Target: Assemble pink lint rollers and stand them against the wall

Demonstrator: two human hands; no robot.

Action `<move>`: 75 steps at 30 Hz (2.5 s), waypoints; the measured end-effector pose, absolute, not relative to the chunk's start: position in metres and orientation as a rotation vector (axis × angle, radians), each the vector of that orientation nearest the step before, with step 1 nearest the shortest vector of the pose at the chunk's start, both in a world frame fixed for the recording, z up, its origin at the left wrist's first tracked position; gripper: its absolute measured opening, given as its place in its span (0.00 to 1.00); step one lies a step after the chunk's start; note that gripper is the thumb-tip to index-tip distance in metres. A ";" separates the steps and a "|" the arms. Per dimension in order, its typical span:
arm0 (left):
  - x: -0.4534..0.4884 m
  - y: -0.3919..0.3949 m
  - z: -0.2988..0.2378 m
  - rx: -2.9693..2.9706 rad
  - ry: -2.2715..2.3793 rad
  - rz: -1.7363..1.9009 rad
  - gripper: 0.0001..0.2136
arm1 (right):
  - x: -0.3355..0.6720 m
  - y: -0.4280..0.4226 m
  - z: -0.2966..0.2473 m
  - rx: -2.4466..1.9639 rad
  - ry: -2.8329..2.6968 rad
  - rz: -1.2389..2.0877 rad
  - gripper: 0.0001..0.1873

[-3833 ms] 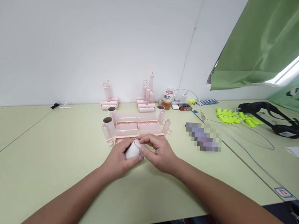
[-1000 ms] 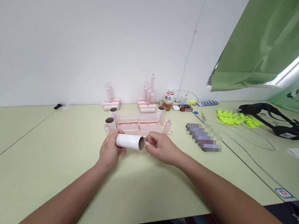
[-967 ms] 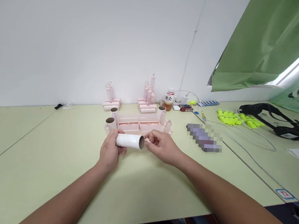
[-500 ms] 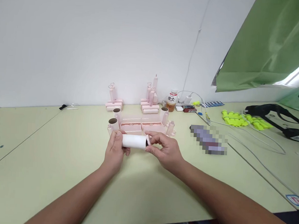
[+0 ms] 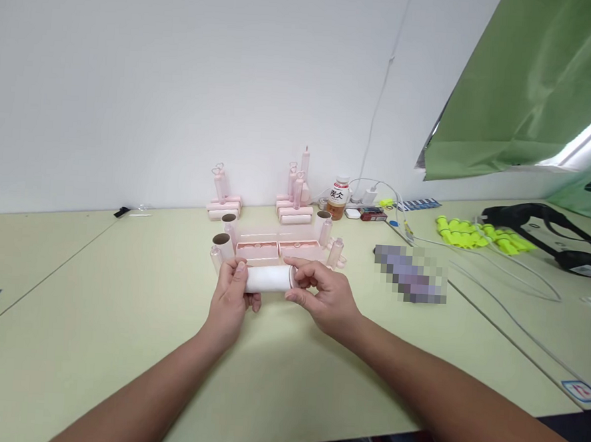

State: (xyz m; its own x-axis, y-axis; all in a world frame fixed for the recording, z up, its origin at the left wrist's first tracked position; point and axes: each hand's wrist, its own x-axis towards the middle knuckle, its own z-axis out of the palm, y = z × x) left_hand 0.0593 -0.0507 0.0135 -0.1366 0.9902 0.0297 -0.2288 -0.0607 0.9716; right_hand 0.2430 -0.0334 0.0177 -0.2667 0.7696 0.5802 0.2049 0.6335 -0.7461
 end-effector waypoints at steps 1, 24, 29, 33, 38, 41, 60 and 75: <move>0.060 -0.051 0.014 0.963 1.078 1.428 0.20 | 0.244 -0.033 0.017 -0.773 -1.792 0.666 0.13; 0.058 -0.068 0.022 1.081 0.767 0.844 0.45 | 0.246 -0.025 0.016 -0.767 -2.070 0.791 0.26; 0.051 -0.061 0.028 1.024 0.750 0.865 0.44 | 0.279 -0.016 0.055 -1.211 -2.339 0.487 0.14; 0.047 -0.058 0.033 0.949 0.713 0.987 0.39 | 0.301 -0.007 0.065 -1.689 -2.522 0.507 0.13; 0.046 -0.056 0.030 0.892 0.704 1.008 0.36 | 0.304 -0.001 0.053 -1.838 -2.603 0.525 0.15; 0.047 -0.056 0.028 0.894 0.703 1.013 0.35 | 0.302 0.000 0.053 -1.900 -2.589 0.520 0.12; 0.048 -0.053 0.033 0.846 0.777 1.274 0.33 | 0.290 -0.013 0.065 -1.377 -2.166 0.587 0.07; 0.066 -0.063 0.026 0.923 0.955 1.181 0.37 | 0.247 -0.027 0.034 -1.043 -1.654 1.741 0.20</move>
